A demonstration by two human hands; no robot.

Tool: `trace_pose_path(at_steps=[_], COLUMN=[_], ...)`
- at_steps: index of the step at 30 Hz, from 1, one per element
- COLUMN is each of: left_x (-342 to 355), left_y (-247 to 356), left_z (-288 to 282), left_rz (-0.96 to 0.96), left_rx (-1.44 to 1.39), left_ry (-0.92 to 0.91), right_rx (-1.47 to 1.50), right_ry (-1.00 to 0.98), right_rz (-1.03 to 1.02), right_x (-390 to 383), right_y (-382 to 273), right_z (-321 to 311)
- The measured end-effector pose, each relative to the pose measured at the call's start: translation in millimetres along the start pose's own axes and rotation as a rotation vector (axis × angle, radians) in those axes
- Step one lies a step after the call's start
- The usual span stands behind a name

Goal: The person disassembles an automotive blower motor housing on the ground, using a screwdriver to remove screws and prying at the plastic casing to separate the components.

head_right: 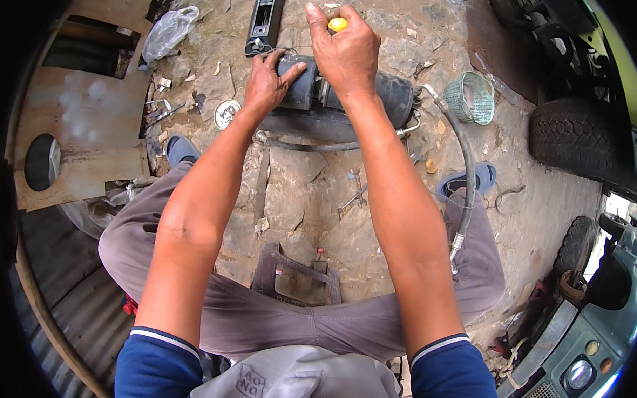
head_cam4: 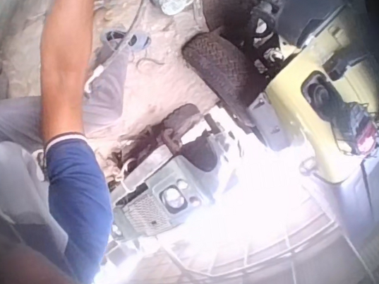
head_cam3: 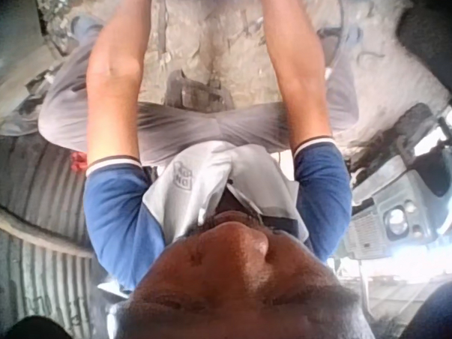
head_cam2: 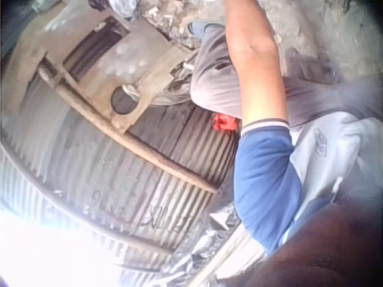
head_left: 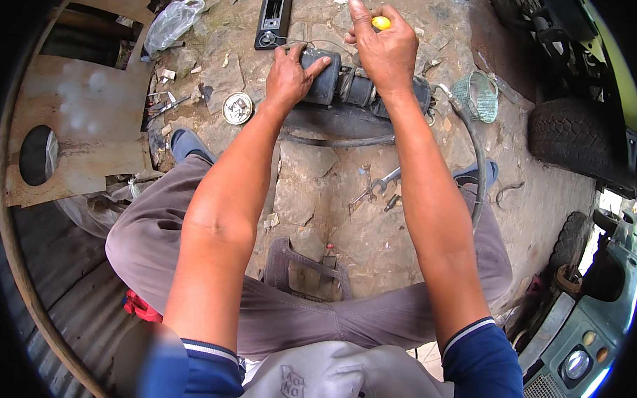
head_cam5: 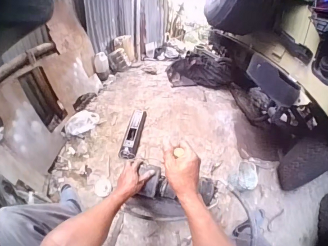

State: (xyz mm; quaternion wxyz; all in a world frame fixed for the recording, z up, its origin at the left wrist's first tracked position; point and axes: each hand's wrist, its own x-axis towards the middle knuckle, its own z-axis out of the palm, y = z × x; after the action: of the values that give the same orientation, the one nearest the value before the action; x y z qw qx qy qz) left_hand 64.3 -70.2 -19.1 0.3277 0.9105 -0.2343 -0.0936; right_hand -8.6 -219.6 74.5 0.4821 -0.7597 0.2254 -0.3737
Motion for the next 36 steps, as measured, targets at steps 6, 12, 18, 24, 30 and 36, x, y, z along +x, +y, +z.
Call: trace_pose_path(at_steps=[6, 12, 18, 24, 30, 36], left_x=[2, 2, 3, 4, 3, 4], left_y=[-3, -3, -3, -8, -10, -6], left_z=[2, 2, 6, 5, 7, 5], left_rz=[0.046, 0.023, 0.026, 0.035, 0.055, 0.058], left_rx=[0.028, 0.034, 0.017, 0.025, 0.053, 0.079], left_ry=[0.030, 0.020, 0.026, 0.013, 0.039, 0.009], right_rx=[-0.015, -0.036, -0.045, -0.021, -0.045, -0.121], right_ry=[-0.090, -0.023, 0.001, -0.016, -0.047, -0.031], right_rz=[0.104, 0.114, 0.005, -0.028, -0.027, -0.055], right_x=[-5, -1, -6, -13, -19, -20], right_y=[10, -10, 1, 4, -17, -13], right_z=[1, 0, 8, 12, 15, 22])
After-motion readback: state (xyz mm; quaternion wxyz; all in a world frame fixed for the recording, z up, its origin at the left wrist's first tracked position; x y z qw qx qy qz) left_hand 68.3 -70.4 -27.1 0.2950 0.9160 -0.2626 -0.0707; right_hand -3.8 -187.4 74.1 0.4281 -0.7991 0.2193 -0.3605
